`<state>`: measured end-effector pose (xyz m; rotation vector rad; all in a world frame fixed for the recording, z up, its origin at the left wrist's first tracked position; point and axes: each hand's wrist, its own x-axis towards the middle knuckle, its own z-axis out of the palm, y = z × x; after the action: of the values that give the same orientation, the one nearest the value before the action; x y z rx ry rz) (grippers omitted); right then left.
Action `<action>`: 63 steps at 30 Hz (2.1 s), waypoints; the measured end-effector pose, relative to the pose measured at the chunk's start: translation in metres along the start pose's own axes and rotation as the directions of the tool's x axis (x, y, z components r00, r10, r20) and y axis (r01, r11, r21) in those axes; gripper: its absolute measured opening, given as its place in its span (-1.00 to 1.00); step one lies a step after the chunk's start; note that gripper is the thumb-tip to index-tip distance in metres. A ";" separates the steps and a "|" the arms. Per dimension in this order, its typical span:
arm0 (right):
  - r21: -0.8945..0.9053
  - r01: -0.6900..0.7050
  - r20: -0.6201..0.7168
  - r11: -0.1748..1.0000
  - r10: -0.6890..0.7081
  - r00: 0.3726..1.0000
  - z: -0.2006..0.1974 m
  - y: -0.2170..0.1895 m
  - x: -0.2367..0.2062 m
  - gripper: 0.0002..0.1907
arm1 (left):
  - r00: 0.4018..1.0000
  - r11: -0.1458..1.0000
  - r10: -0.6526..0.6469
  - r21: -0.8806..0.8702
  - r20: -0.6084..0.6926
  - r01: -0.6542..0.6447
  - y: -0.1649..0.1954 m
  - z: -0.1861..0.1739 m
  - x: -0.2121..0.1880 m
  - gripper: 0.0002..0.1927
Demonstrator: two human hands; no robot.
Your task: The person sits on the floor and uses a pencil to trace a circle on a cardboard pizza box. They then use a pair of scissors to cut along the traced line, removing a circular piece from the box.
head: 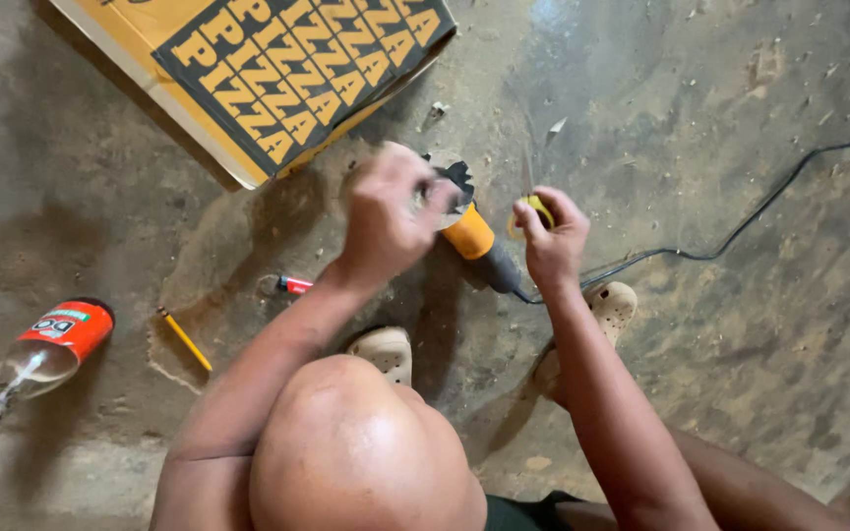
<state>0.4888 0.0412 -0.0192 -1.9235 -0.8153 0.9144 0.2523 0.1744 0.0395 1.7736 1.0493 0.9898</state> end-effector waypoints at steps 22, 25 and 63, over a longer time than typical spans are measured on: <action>-0.489 0.792 0.524 0.365 -0.602 0.602 0.012 -0.119 0.001 -0.72 | 0.760 0.838 -0.379 -0.153 0.528 0.524 -0.008 0.008 -0.019 -0.68; -0.435 0.532 0.458 0.727 -0.330 0.825 0.020 -0.091 0.004 -0.92 | 0.900 0.932 -0.299 -0.103 0.318 0.347 -0.017 0.000 -0.011 -0.73; -0.023 -0.107 0.290 0.994 0.110 0.951 0.058 -0.061 0.008 -0.75 | 0.912 0.858 -0.355 -0.316 0.205 0.405 -0.080 0.050 -0.020 -0.65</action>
<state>0.4334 0.0983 0.0098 -1.8794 -0.8882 1.2861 0.2699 0.1679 -0.0557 1.2571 1.0098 0.7369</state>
